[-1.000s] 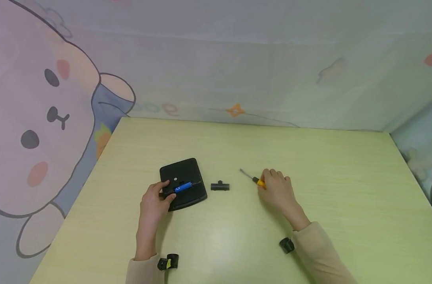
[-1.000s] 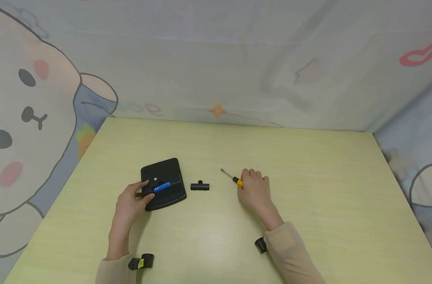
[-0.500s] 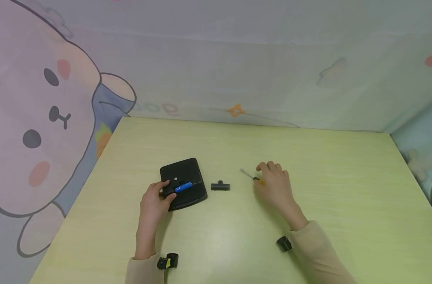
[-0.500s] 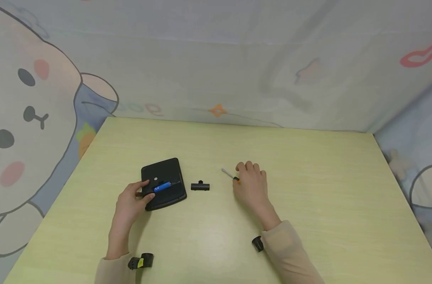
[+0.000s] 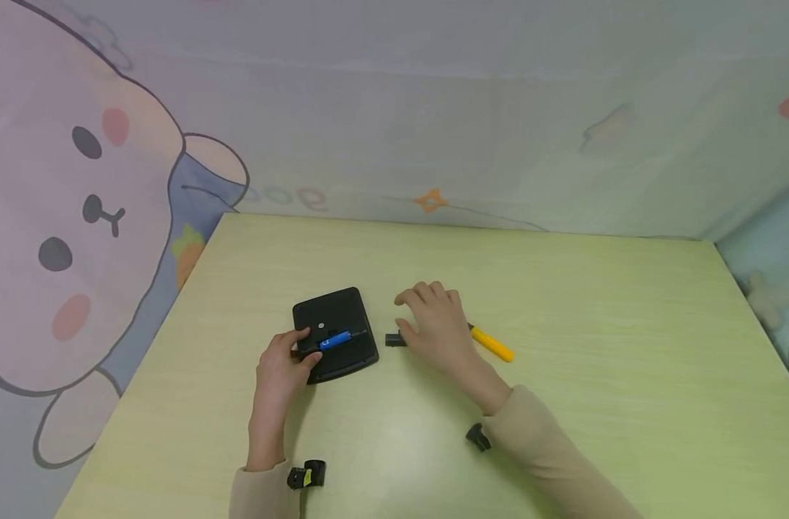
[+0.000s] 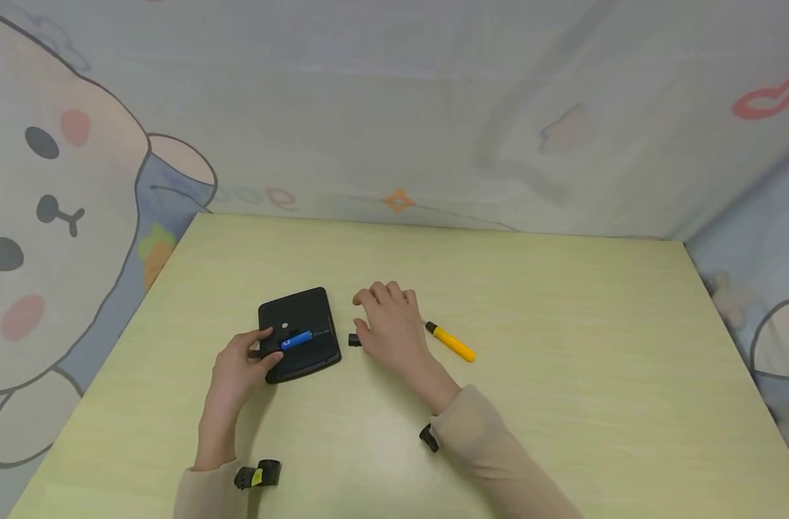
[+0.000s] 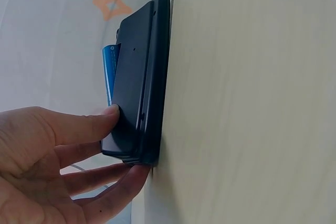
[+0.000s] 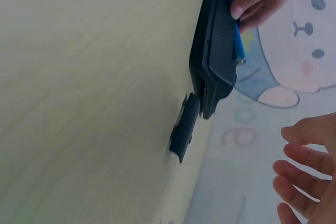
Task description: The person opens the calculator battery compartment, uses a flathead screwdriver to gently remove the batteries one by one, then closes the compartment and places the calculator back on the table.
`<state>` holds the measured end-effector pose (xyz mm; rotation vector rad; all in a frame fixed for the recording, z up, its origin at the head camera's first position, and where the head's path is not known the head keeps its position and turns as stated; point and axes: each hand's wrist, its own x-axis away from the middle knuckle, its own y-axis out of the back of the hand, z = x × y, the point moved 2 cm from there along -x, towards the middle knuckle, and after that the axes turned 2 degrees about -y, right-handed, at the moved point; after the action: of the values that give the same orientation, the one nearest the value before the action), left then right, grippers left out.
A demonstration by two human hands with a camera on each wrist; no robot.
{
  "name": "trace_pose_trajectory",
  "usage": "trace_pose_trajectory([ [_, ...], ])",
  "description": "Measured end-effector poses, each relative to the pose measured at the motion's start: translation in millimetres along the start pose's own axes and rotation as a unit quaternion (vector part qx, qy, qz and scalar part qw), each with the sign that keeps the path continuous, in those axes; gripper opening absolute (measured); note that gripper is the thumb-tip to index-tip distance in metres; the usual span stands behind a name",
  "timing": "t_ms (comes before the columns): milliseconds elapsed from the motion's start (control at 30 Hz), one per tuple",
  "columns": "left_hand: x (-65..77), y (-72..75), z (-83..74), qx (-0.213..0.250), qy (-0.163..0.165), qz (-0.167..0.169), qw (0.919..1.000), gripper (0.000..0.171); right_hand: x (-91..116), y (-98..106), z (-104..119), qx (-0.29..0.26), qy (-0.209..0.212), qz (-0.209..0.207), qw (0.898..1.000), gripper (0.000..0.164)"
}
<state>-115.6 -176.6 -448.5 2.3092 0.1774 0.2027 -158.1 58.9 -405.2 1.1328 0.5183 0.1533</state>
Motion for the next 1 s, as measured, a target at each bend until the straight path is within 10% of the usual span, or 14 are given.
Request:
trace_pose_trajectory([
  [567, -4.3, -1.3, 1.9, 0.000, -0.007, -0.005, 1.0000, 0.048, -24.0, -48.6, 40.5, -0.038, 0.133, 0.073, 0.988, 0.027],
  [1000, -6.8, -4.5, -1.1, 0.009, -0.008, -0.007, 0.9999, 0.048, -29.8, -70.0, 48.4, 0.076, 0.180, 0.088, 0.977, 0.018],
])
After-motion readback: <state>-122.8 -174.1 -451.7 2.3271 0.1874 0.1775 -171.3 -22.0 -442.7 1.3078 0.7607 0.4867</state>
